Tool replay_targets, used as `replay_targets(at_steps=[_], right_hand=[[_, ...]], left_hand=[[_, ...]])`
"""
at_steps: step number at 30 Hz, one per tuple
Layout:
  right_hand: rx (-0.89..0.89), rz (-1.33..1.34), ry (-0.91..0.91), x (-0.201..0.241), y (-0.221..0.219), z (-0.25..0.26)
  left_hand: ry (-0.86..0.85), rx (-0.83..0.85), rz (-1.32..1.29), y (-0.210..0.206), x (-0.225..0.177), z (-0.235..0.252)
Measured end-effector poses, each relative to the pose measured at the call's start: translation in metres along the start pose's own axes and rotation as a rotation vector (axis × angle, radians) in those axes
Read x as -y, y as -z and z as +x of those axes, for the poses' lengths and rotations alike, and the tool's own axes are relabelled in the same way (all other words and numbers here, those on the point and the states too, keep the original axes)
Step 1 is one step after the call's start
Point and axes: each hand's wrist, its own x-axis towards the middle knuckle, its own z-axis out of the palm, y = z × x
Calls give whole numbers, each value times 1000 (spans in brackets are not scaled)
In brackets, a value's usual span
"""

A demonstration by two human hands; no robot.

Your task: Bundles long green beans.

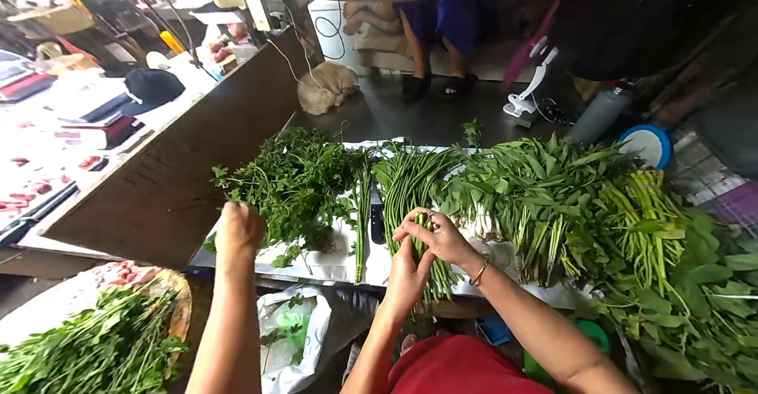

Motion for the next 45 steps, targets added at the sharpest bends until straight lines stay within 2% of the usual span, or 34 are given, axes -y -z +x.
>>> replay_targets(at_steps=[4, 7, 9, 11, 13, 16, 19, 23, 28, 35, 38, 45], right_hand=[[48, -49, 11, 0, -8, -1], [83, 51, -58, 0, -10, 0], [164, 238, -47, -5, -7, 3], [270, 361, -31, -12, -1, 7], [342, 376, -40, -14, 3, 10], [358, 336, -23, -8, 4, 11], [285, 264, 21, 2, 1, 9], [163, 38, 212, 1, 0, 9], [111, -223, 290, 3, 4, 6], [121, -239, 286, 0, 4, 5], [108, -242, 170, 7, 1, 4], [98, -345, 310, 17, 4, 4]], left_hand=[[0, 6, 93, 6, -3, -2], [-1, 42, -63, 6, -2, -4], [19, 91, -249, 2, 2, -5], [44, 126, -326, 0, 3, -7], [70, 129, -306, -1, 3, -8], [80, 153, -340, 0, 6, -6], [98, 221, -422, 5, 4, -3], [97, 294, -515, 10, 6, 1], [61, 342, -480, 14, 3, 0], [57, 354, -498, 14, 7, 0], [29, 380, -505, 18, 5, 3], [31, 431, -536, 24, 3, 8]])
